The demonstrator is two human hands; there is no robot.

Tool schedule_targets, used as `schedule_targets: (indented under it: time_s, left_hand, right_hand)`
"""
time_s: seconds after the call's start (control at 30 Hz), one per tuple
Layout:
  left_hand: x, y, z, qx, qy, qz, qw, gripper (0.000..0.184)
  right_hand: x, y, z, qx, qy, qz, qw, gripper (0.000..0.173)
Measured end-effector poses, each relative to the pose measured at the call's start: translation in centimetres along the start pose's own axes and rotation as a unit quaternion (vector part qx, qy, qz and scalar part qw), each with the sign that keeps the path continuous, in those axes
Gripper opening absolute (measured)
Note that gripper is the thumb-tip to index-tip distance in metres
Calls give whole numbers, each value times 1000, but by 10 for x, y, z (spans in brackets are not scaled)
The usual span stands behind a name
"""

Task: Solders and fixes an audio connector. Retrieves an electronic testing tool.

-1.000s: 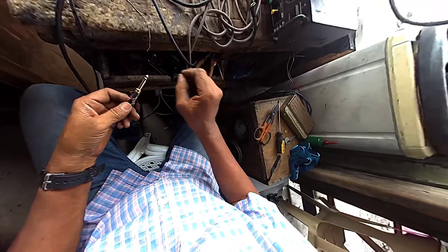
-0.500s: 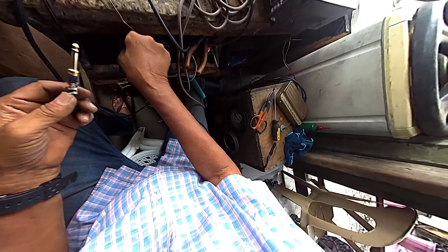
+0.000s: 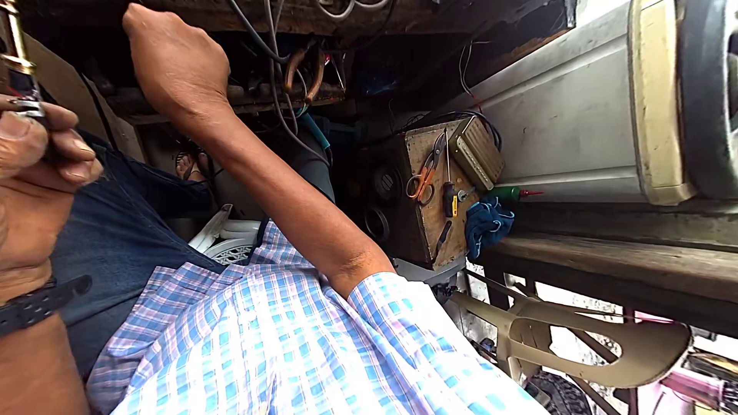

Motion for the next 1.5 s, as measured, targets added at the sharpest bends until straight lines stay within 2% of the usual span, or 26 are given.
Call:
schedule_targets:
  time_s: [0.17,0.23,0.33,0.4,0.47,0.57,0.67,0.73,0.9,0.97,1.03,1.1,1.17,1.23,1.3,1.4,1.5]
  left_hand:
    - [5,-26,4,59,33,-13,998,22]
    - [3,-22,-2,69,43,-22,996,22]
    - [4,-10,-6,31,31,-30,999,21]
    - [6,-8,0,9,34,-13,999,20]
    - [10,-4,4,-7,30,-12,999,19]
    - [9,14,0,-16,3,-17,1000,20]
    - [0,33,-11,0,-29,-33,999,22]
    - [-4,36,-14,7,-34,-39,999,21]
    - [-8,35,-12,-4,-23,-14,1000,18]
    - [-8,35,-8,-8,-36,-13,999,16]
    - [-7,36,-6,-18,-46,-15,999,16]
    - [-7,38,-5,-28,-56,-12,998,16]
    - [-7,40,-6,-32,-68,-5,997,16]
    - [-7,44,-6,-37,-78,4,996,17]
    - [-6,48,-4,-37,-88,13,995,17]
    - [-6,55,-3,-30,-84,27,996,15]
    - [-7,63,-5,-1,-62,43,997,15]
  right_hand:
    - [-9,-31,3,-29,-90,2,995,17]
    - [-14,-51,3,-38,-132,8,991,13]
    - [-29,-85,-9,-41,-171,-16,984,18]
    - [-39,-94,-20,-22,-168,-49,984,21]
    - [-42,-83,-30,-6,-151,-63,987,23]
    - [-45,-57,-35,34,-119,7,992,26]
    - [-48,-37,-31,5,-91,73,993,31]
    - [-47,-31,-24,-19,-105,69,992,32]
    - [-49,-61,-24,-10,-136,-15,991,34]
    - [-50,-68,-37,12,-116,5,993,36]
    - [-47,-76,-55,93,-89,15,992,36]
    - [-46,-86,-70,258,-68,9,964,36]
    - [-49,-99,-80,430,-62,5,901,40]
    - [-55,-110,-89,527,-50,-2,849,43]
    - [-65,-117,-95,576,-32,5,817,41]
    - [-94,-116,-88,637,-16,84,766,43]
    - [-121,-106,-85,645,-10,134,753,38]
Point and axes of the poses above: each hand's wrist, its own x-axis towards the middle knuckle, its own y-axis out of the palm, z = x × y, the point moved 10 cm from there along x, towards the middle knuckle, and after that the axes turned 9 degrees about -z, right-handed, at the moved point
